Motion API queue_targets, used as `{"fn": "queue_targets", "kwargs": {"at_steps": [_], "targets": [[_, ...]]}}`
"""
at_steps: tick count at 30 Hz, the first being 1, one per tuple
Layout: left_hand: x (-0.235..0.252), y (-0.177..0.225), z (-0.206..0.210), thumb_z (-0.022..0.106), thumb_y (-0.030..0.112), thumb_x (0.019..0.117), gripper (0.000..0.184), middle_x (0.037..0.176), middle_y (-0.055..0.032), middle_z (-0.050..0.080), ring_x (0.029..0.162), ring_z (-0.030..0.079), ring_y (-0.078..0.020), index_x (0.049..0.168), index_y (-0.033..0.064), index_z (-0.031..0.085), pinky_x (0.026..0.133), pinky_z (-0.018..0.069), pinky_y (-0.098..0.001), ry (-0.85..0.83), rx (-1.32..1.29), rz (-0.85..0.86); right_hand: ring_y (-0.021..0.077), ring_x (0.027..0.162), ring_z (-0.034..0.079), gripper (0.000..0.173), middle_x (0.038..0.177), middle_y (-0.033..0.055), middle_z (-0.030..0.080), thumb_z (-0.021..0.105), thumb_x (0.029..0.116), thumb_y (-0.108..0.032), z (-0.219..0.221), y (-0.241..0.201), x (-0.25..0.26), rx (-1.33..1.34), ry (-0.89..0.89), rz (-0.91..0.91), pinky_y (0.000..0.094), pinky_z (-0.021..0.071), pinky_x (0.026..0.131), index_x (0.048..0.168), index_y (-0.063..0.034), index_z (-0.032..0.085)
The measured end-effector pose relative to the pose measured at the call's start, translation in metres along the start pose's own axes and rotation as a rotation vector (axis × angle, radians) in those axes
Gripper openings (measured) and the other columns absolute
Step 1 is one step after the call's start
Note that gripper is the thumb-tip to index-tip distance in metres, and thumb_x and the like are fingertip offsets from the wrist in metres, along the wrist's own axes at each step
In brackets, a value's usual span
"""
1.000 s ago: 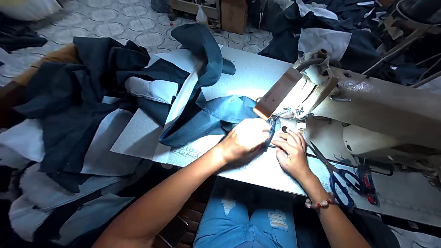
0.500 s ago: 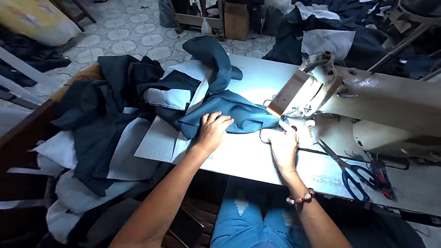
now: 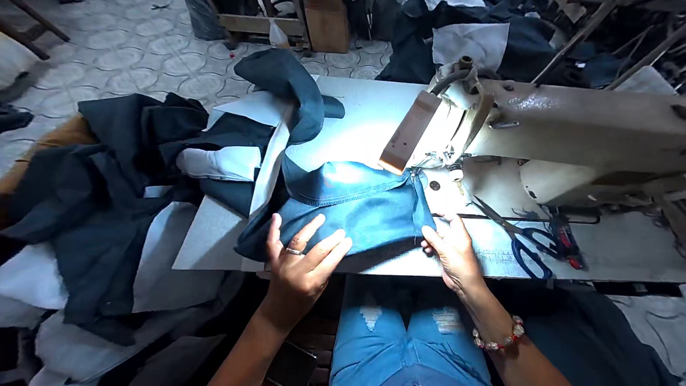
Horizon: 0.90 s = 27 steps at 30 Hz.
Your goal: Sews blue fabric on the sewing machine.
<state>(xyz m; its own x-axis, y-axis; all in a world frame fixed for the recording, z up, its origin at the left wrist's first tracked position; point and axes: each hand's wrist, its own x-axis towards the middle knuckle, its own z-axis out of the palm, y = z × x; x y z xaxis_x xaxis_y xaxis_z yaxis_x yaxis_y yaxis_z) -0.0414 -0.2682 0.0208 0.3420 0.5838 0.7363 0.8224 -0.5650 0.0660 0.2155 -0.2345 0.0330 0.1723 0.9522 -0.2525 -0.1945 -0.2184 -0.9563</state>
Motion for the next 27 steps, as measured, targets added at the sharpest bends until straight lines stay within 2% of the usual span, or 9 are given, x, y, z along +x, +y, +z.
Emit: {"fn": "queue_targets", "kwargs": {"at_steps": [3, 5, 10, 15, 19, 21, 23, 25, 27], "targets": [[-0.005, 0.008, 0.001, 0.054, 0.010, 0.1028, 0.024, 0.115, 0.0018, 0.076, 0.130, 0.059, -0.0228, 0.110, 0.0202, 0.075, 0.116, 0.0213, -0.0633, -0.027, -0.020, 0.008, 0.0060, 0.061, 0.063, 0.039, 0.085, 0.0065, 0.066, 0.066, 0.0956, -0.001, -0.010, -0.006, 0.007, -0.414, -0.048, -0.096, 0.0209, 0.0554, 0.058, 0.131, 0.0055, 0.049], [-0.007, 0.009, 0.002, 0.054, 0.010, 0.1028, 0.025, 0.118, 0.0022, 0.075, 0.130, 0.058, -0.0226, 0.112, 0.0207, 0.074, 0.116, 0.0219, -0.0636, -0.028, -0.027, 0.015, 0.0205, 0.077, 0.064, 0.052, 0.105, 0.0211, 0.068, 0.070, 0.0947, -0.014, -0.012, -0.008, 0.016, -0.751, -0.029, -0.256, 0.0374, 0.0544, 0.073, 0.137, 0.0101, 0.050], [-0.006, -0.004, -0.001, 0.053, 0.009, 0.1026, 0.026, 0.118, 0.0019, 0.075, 0.133, 0.056, -0.0241, 0.112, 0.0202, 0.074, 0.116, 0.0207, -0.0647, -0.054, 0.016, 0.055, 0.0466, 0.106, 0.066, 0.083, 0.114, 0.0292, 0.068, 0.068, 0.0928, -0.027, 0.004, -0.014, 0.035, -1.108, -0.128, -0.128, 0.0617, 0.0491, 0.093, 0.161, -0.0054, 0.026], [-0.009, -0.039, -0.002, 0.059, 0.007, 0.0966, 0.025, 0.103, 0.0006, 0.079, 0.122, 0.064, -0.0300, 0.099, 0.0192, 0.081, 0.112, 0.0214, -0.0692, -0.129, 0.112, 0.042, 0.0402, 0.093, 0.069, 0.070, 0.101, 0.0241, 0.071, 0.065, 0.0880, -0.007, 0.000, -0.009, 0.036, -1.036, -0.142, -0.157, 0.0571, 0.0525, 0.084, 0.154, -0.0073, 0.040], [0.038, 0.003, -0.022, 0.076, 0.011, 0.0848, 0.018, 0.107, -0.0162, 0.075, 0.115, 0.063, -0.0518, 0.102, 0.0095, 0.081, 0.105, 0.0198, -0.0861, -0.610, -0.034, -0.215, 0.0376, 0.090, 0.069, 0.057, 0.105, 0.0236, 0.071, 0.061, 0.0927, -0.007, -0.001, -0.009, 0.031, -1.018, -0.144, -0.174, 0.0554, 0.0527, 0.084, 0.148, -0.0027, 0.048], [0.064, 0.033, -0.017, 0.071, 0.040, 0.0864, 0.030, 0.101, -0.0120, 0.074, 0.107, 0.067, -0.0433, 0.100, 0.0145, 0.080, 0.100, 0.0354, -0.0778, -0.582, -0.062, -0.128, 0.0381, 0.091, 0.070, 0.056, 0.104, 0.0229, 0.072, 0.062, 0.0929, -0.009, 0.000, -0.008, 0.029, -1.011, -0.121, -0.183, 0.0559, 0.0529, 0.084, 0.147, -0.0028, 0.049], [0.088, 0.054, 0.014, 0.063, 0.032, 0.0933, 0.025, 0.095, -0.0089, 0.073, 0.103, 0.068, -0.0349, 0.096, 0.0123, 0.079, 0.097, 0.0432, -0.0645, -0.522, -0.151, -0.048, 0.0368, 0.088, 0.069, 0.056, 0.100, 0.0224, 0.072, 0.062, 0.0916, -0.007, 0.000, -0.006, 0.030, -1.001, -0.109, -0.194, 0.0554, 0.0528, 0.082, 0.145, -0.0010, 0.050], [0.107, 0.057, 0.059, 0.064, 0.017, 0.0944, 0.018, 0.104, -0.0116, 0.075, 0.118, 0.064, -0.0361, 0.095, 0.0059, 0.078, 0.105, 0.0407, -0.0604, -0.598, -0.236, -0.050, 0.0351, 0.081, 0.067, 0.054, 0.092, 0.0218, 0.070, 0.063, 0.0919, -0.005, -0.001, -0.006, 0.032, -0.990, -0.108, -0.192, 0.0537, 0.0525, 0.080, 0.144, 0.0024, 0.050], [0.111, 0.047, 0.098, 0.060, 0.015, 0.0976, 0.024, 0.126, -0.0126, 0.071, 0.136, 0.053, -0.0389, 0.109, 0.0036, 0.077, 0.117, 0.0247, -0.0646, -0.684, -0.279, -0.102, 0.0301, 0.076, 0.065, 0.054, 0.087, 0.0192, 0.068, 0.064, 0.0909, -0.005, -0.002, -0.005, 0.033, -0.985, -0.108, -0.196, 0.0486, 0.0525, 0.076, 0.142, 0.0030, 0.050]]}}
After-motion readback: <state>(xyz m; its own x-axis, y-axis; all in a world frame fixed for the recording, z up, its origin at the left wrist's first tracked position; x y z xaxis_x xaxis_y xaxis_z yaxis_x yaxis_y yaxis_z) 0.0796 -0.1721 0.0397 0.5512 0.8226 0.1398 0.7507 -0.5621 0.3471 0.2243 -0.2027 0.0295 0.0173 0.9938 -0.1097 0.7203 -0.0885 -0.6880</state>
